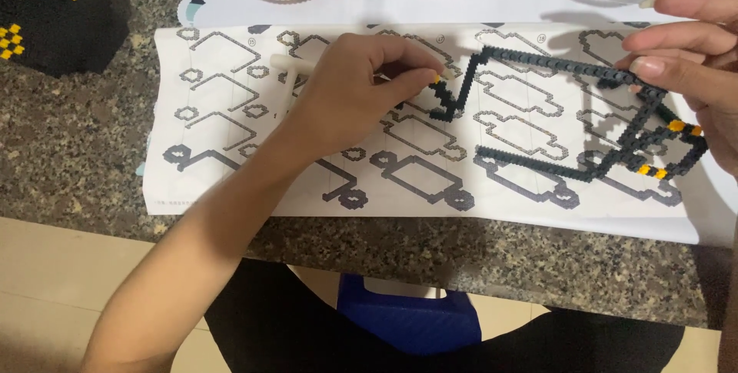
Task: Assembling a rectangular frame using small black and yellow interlocking plastic building blocks on a table.
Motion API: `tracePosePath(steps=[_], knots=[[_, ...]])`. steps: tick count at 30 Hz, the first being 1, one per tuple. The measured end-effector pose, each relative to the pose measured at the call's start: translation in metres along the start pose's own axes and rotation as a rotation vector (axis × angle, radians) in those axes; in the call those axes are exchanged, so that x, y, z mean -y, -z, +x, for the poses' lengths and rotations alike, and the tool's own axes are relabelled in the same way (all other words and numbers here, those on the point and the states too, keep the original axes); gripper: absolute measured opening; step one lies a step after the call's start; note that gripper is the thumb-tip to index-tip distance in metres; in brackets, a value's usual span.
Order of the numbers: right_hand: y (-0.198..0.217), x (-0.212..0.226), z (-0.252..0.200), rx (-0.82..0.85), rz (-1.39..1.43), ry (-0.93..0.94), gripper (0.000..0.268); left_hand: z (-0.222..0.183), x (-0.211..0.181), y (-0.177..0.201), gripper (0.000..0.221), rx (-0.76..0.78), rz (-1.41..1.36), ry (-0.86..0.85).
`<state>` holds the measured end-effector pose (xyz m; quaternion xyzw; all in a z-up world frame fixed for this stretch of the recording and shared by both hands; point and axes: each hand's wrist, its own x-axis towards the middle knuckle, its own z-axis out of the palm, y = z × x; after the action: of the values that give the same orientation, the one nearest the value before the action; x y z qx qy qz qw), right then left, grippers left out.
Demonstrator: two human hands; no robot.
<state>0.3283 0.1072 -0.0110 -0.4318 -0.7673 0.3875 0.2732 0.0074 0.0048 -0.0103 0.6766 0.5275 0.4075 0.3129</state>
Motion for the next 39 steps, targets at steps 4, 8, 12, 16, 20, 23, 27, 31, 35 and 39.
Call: tracePosePath(steps=[4, 8, 12, 16, 20, 23, 27, 31, 35, 39], knots=[[0.002, -0.003, 0.000, 0.023, 0.002, 0.055, 0.051, 0.000, -0.002, -0.001, 0.014, -0.016, -0.043, 0.031], [-0.001, 0.003, -0.001, 0.001, 0.004, 0.012, 0.049, 0.000, -0.001, -0.001, 0.015, -0.018, -0.033, 0.011], [-0.001, 0.004, 0.000, 0.021, -0.029, 0.020, 0.051, 0.000, -0.001, -0.002, 0.013, -0.023, -0.019, 0.001], [0.001, 0.000, -0.001, 0.032, 0.005, 0.063, 0.050, -0.001, -0.002, -0.002, 0.014, -0.022, -0.014, 0.008], [0.001, -0.002, -0.002, 0.026, 0.000, 0.062, 0.049, -0.001, -0.002, -0.003, 0.014, -0.028, 0.027, -0.029], [0.000, -0.001, -0.001, 0.012, 0.008, 0.038, 0.049, -0.001, -0.003, -0.004, 0.013, -0.029, 0.052, -0.051], [-0.002, 0.003, -0.001, -0.011, 0.007, 0.001, 0.048, -0.002, -0.001, -0.005, 0.011, -0.034, 0.050, -0.095], [0.001, -0.002, -0.001, 0.024, -0.006, 0.065, 0.049, -0.002, -0.002, -0.004, 0.011, -0.024, 0.055, -0.100], [0.002, -0.011, -0.001, 0.008, 0.008, 0.077, 0.048, -0.003, -0.001, -0.004, 0.011, -0.020, 0.032, -0.108], [-0.008, 0.000, 0.002, -0.083, 0.094, -0.035, 0.040, -0.004, -0.003, -0.002, 0.013, 0.004, 0.015, -0.050]])
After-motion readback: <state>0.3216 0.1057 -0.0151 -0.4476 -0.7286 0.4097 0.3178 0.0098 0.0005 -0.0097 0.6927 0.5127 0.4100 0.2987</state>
